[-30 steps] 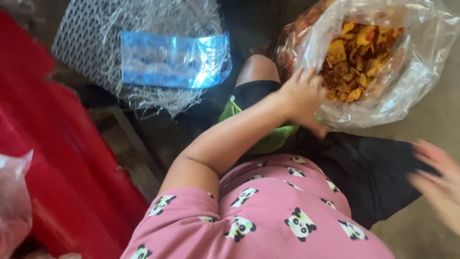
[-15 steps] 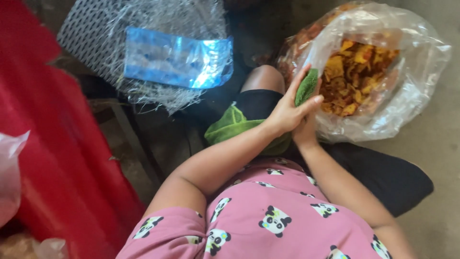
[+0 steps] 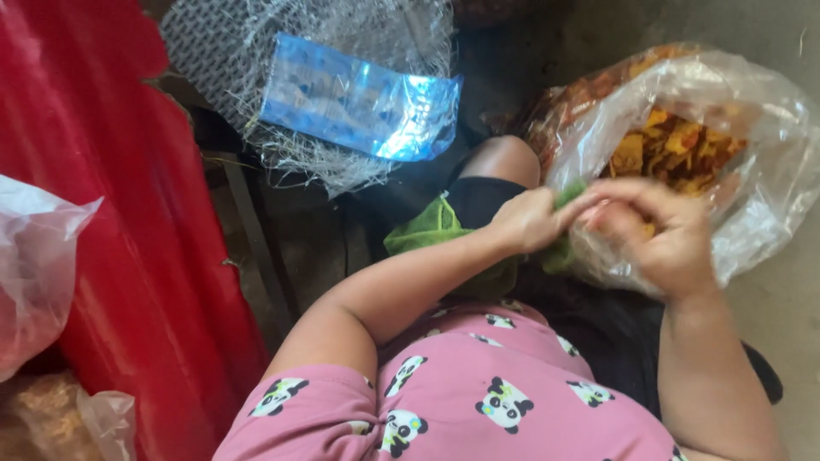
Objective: The person takes fried chips from a large plastic bag by hand, places them into smaller plastic pouches, and then ties the pouches shut with thin wire or string.
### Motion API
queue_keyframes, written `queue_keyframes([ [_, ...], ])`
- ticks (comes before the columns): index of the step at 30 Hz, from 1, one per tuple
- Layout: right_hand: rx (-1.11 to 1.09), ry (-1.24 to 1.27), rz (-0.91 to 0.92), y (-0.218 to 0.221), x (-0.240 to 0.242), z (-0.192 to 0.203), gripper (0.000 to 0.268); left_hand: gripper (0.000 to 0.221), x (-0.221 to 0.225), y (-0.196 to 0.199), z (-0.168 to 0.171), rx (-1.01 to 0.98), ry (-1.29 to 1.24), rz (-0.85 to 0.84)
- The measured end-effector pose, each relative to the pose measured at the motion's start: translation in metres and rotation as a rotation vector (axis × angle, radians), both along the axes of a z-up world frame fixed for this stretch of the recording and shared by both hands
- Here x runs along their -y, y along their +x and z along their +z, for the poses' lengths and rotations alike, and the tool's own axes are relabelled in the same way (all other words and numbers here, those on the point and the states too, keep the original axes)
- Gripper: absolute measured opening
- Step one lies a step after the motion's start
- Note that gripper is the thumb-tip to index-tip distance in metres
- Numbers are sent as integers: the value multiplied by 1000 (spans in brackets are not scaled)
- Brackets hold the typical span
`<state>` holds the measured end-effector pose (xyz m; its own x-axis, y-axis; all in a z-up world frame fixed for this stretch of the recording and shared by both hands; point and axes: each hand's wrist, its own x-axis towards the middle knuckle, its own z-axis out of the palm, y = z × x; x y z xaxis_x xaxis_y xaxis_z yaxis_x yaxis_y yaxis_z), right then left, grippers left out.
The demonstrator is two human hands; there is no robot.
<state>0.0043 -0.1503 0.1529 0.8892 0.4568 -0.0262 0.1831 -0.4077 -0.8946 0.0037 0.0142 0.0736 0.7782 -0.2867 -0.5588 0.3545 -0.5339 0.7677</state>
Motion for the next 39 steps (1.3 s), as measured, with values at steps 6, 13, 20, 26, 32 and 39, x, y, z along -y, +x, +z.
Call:
queue_keyframes([
  [6, 456, -46, 411, 96, -44, -89, 26, 78, -55, 33, -12, 634, 299, -475],
  [13, 891, -125, 653, 110, -145, -158, 29, 27, -199, 52, -100, 721, 224, 508],
  [20, 1183, -558, 554, 93, -201, -137, 11, 48, -216, 19, -161, 662, 625, 855],
  [26, 1162, -600, 552, 103, -191, -173, 14, 47, -211, 22, -162, 648, 652, 886],
  [32, 927, -271, 523, 111, -167, -146, 13, 44, -216, 26, -180, 671, 706, 919],
  [39, 437, 21, 222, 130, -102, -46, 12, 33, -240, 32, -195, 770, 744, 906],
])
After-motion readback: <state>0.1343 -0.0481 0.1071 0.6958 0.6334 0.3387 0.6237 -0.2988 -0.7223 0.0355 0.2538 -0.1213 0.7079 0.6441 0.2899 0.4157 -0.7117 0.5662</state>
